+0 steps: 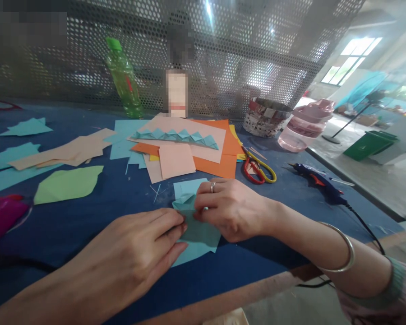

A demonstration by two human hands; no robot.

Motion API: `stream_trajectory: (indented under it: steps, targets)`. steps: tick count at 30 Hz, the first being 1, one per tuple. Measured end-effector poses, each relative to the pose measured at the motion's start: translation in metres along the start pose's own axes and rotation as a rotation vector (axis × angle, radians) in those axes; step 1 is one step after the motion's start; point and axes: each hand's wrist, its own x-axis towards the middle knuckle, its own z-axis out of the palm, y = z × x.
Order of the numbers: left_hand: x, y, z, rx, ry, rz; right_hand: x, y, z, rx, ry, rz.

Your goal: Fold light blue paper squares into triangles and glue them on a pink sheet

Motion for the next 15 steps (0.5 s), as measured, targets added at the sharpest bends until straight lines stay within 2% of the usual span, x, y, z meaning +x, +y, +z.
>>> stream_trajectory:
  steps: [3, 6, 11, 15]
  targets:
    - [-0.003, -0.001, 0.001, -0.009, -0.037, -0.004, -0.002, 0.006, 0.002, 0.044, 0.092, -0.007]
    - [-0.007, -0.002, 0.002, -0.04, -0.049, -0.008, -0.003, 0.011, 0.004, 0.136, 0.163, 0.068]
    - [-0.009, -0.003, 0.001, -0.049, -0.047, 0.01, -0.001, 0.012, 0.003, 0.241, 0.023, 0.196]
    - [-0.007, -0.002, -0.002, -0.044, -0.052, -0.019, -0.001, 0.012, 0.003, 0.277, 0.044, 0.228]
